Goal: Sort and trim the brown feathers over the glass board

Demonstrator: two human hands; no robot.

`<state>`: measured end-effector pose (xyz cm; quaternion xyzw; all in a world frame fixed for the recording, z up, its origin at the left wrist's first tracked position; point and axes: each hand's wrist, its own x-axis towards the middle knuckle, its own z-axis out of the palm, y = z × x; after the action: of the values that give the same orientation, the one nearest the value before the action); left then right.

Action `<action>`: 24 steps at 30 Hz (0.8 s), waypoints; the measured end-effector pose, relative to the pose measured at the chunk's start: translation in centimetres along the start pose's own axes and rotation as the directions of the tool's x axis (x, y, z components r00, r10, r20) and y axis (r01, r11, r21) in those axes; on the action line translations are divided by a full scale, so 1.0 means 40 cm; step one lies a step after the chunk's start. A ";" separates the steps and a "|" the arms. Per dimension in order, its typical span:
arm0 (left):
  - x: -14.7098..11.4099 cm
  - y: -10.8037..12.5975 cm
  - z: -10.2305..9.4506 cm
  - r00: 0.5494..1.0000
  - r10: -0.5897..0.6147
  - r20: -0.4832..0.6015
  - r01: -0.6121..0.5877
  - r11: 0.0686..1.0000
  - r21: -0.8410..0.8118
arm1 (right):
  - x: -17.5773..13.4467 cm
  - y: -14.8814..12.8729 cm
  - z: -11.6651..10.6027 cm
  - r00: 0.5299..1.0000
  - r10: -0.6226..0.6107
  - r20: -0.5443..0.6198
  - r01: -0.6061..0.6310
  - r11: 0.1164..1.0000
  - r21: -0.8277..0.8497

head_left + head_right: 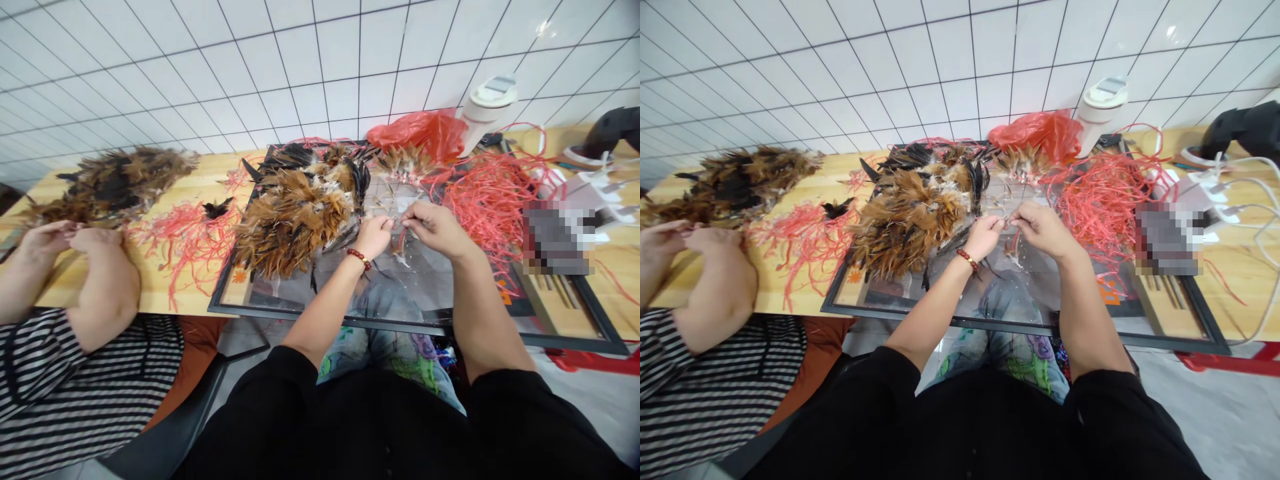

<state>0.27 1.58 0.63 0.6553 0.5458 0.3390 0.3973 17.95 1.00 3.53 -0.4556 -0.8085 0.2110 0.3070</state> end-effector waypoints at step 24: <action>-0.017 0.040 -0.009 0.899 -0.124 0.420 0.373 0.720 -0.586 | 0.011 0.020 0.043 0.946 0.300 0.122 -0.313 0.750 0.583</action>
<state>0.56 0.84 2.20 0.4439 0.3968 0.3274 0.7337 17.07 1.66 1.91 -0.4603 -0.6186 0.5056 0.3871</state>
